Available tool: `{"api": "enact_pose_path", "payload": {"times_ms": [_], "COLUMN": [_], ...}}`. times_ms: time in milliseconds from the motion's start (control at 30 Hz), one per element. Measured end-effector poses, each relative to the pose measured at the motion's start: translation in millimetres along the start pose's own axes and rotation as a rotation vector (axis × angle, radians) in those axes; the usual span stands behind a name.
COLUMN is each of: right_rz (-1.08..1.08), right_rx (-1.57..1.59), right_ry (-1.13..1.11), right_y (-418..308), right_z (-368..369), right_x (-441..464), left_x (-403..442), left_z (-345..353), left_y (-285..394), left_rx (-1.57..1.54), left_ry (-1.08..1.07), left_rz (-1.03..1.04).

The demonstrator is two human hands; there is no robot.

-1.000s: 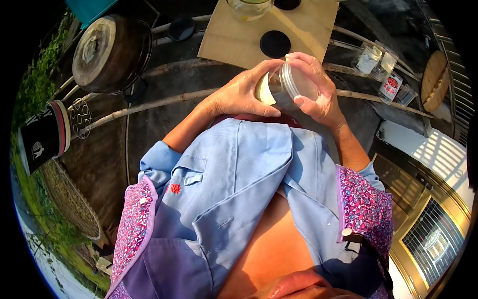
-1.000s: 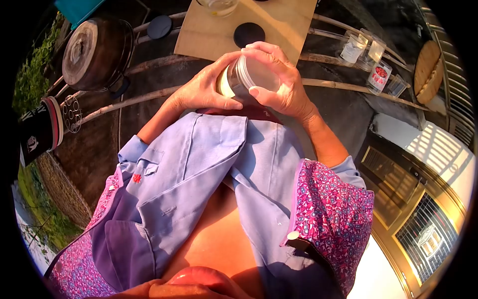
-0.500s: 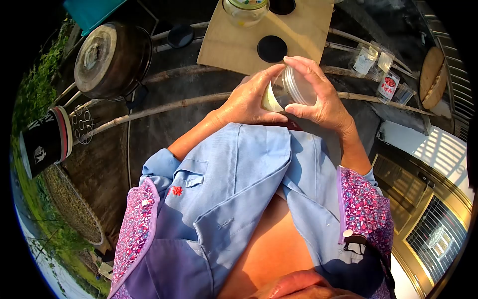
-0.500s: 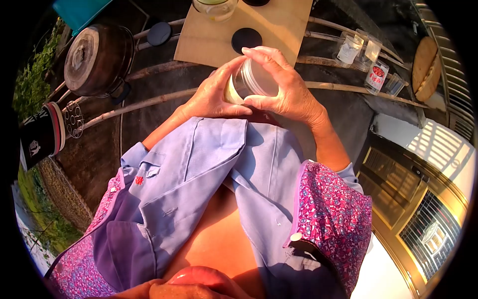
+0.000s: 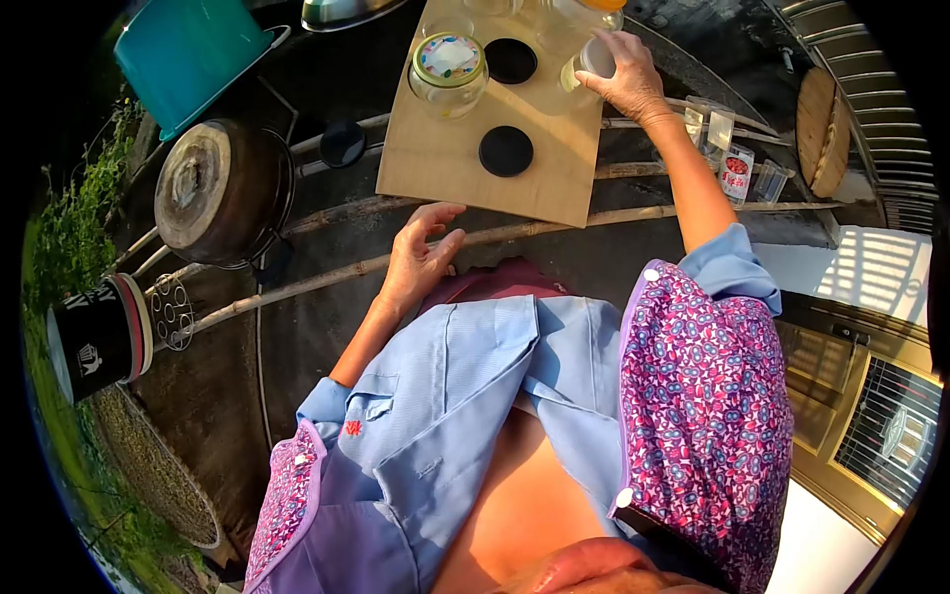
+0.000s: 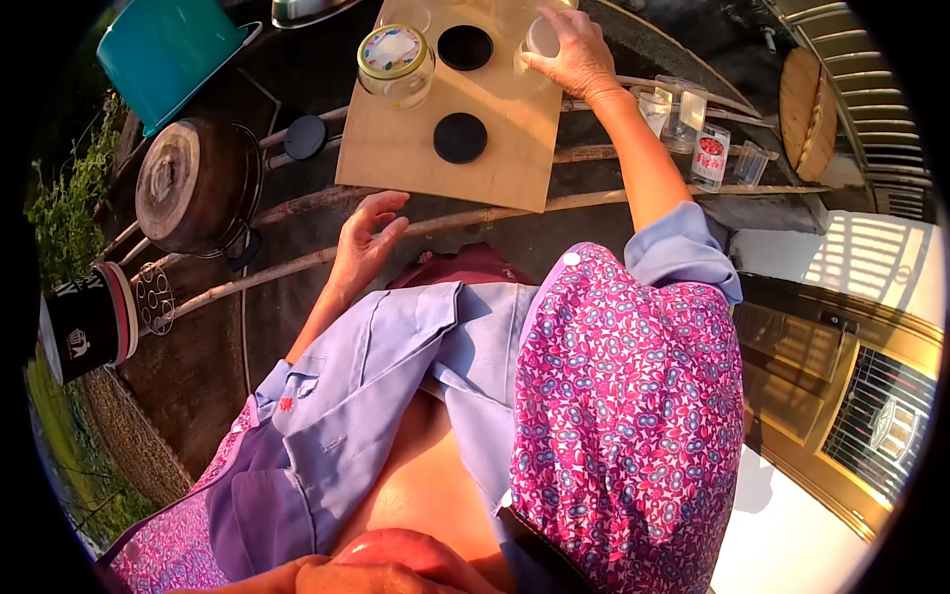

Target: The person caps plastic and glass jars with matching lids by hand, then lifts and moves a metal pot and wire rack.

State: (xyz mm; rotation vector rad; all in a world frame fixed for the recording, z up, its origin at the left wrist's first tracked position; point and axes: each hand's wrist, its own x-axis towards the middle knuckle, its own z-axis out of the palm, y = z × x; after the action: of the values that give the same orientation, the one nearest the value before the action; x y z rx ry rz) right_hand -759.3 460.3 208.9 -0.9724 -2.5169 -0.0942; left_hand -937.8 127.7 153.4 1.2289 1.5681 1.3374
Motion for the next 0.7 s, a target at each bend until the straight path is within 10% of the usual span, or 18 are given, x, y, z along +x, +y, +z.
{"api": "enact_pose_path", "payload": {"times_ms": [100, 600, 700], "right_rz": [0.015, -0.270, 0.073], "right_rx": [0.030, 0.116, 0.528], "right_ry": [-0.038, 0.356, -0.164], "right_y": [1, -57, -90], "right_z": [7, -19, 11], "right_x": [2, -15, -28], "left_x": [-18, -38, -40], "left_z": [-3, -17, -12], "left_y": [5, -29, -25], "left_rx": [-0.219, -0.087, -0.120], "left_ry": [0.034, -0.002, -0.021], "left_rz": [-0.264, -0.286, -0.305]}}
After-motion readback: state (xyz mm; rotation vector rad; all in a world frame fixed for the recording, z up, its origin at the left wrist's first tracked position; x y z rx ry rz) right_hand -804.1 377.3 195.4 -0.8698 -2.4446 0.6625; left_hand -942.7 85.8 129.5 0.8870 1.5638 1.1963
